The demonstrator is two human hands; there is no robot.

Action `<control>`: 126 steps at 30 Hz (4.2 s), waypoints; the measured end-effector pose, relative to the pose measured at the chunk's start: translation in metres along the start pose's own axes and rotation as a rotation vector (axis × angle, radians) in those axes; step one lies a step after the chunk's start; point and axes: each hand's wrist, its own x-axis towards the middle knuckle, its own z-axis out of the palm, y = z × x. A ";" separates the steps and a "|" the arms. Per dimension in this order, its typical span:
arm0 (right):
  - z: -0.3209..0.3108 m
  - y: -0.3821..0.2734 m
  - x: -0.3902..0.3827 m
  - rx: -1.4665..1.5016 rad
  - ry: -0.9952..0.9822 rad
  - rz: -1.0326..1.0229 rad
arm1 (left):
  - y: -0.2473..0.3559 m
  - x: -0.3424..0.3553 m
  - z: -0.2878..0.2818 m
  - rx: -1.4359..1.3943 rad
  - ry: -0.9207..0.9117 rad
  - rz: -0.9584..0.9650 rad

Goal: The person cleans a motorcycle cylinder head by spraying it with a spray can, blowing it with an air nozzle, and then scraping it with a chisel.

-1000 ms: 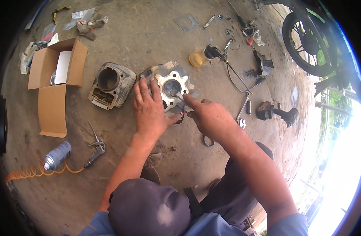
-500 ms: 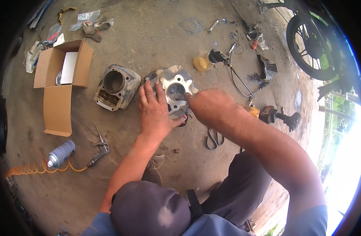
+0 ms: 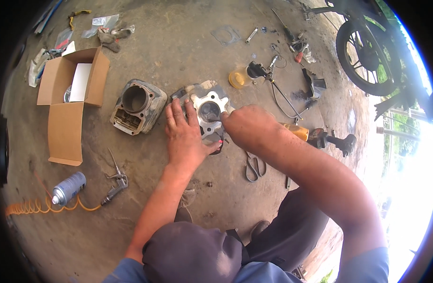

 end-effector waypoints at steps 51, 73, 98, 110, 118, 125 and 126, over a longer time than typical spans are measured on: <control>-0.006 0.002 -0.115 0.212 0.089 0.156 | 0.002 0.002 0.007 0.001 0.060 0.021; -0.048 -0.025 -0.110 0.052 -0.004 0.129 | 0.000 0.001 0.000 -0.029 0.045 0.017; -0.037 -0.023 -0.116 0.019 0.005 0.109 | 0.000 0.002 -0.006 0.022 -0.021 0.008; -0.041 -0.026 -0.103 -0.034 0.070 0.068 | -0.003 -0.001 0.000 0.016 0.023 0.029; -0.029 -0.025 -0.106 0.069 0.077 0.096 | 0.002 -0.004 -0.003 0.050 -0.038 0.014; -0.031 -0.040 -0.118 0.067 0.048 0.137 | -0.001 -0.002 0.004 0.000 0.055 0.041; -0.032 -0.039 -0.114 0.081 0.050 0.144 | -0.001 0.001 0.005 0.012 0.057 0.034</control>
